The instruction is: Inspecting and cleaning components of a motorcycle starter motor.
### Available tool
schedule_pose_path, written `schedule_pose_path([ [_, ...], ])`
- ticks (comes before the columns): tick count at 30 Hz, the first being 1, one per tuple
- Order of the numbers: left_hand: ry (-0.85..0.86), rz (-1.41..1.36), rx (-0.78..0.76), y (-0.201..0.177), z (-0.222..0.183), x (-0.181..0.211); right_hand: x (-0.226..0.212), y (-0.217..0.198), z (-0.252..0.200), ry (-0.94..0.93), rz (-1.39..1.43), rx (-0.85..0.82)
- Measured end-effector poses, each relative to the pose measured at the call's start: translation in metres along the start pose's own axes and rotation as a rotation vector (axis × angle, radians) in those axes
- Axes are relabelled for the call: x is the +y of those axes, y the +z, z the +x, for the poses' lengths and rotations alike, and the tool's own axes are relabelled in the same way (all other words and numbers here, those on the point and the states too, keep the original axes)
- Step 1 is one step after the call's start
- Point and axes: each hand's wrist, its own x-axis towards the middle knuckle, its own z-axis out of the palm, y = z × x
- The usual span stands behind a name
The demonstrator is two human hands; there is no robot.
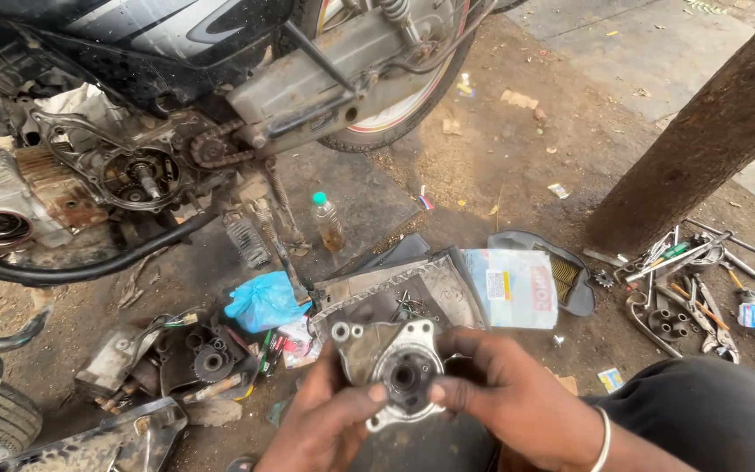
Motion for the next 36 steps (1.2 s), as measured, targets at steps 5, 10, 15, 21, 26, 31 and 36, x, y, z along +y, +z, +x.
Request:
schedule_pose_path([
  [5,0.099,0.33,-0.212,-0.002,-0.006,0.011,0.005,-0.01,-0.004,-0.429,-0.193,-0.085],
  [10,0.209,0.335,-0.327,-0.002,-0.015,0.011,0.013,-0.015,-0.006,-0.52,-0.191,-0.128],
  [15,0.258,0.242,-0.264,-0.026,-0.002,-0.024,0.052,-0.032,0.004,-0.834,-0.295,-0.172],
  [21,0.747,0.94,-0.144,-0.008,-0.019,-0.026,0.067,-0.038,0.009,-0.991,-0.493,-0.025],
  [26,0.857,0.896,-0.235,0.002,-0.029,-0.013,0.068,-0.041,-0.001,-0.942,-0.427,-0.087],
  [31,0.768,0.891,-0.264,-0.004,-0.032,-0.008,0.069,-0.044,-0.003,-0.907,-0.484,-0.108],
  [36,0.762,1.001,-0.283,-0.008,-0.032,-0.008,0.048,-0.011,-0.016,-1.008,-0.461,0.074],
])
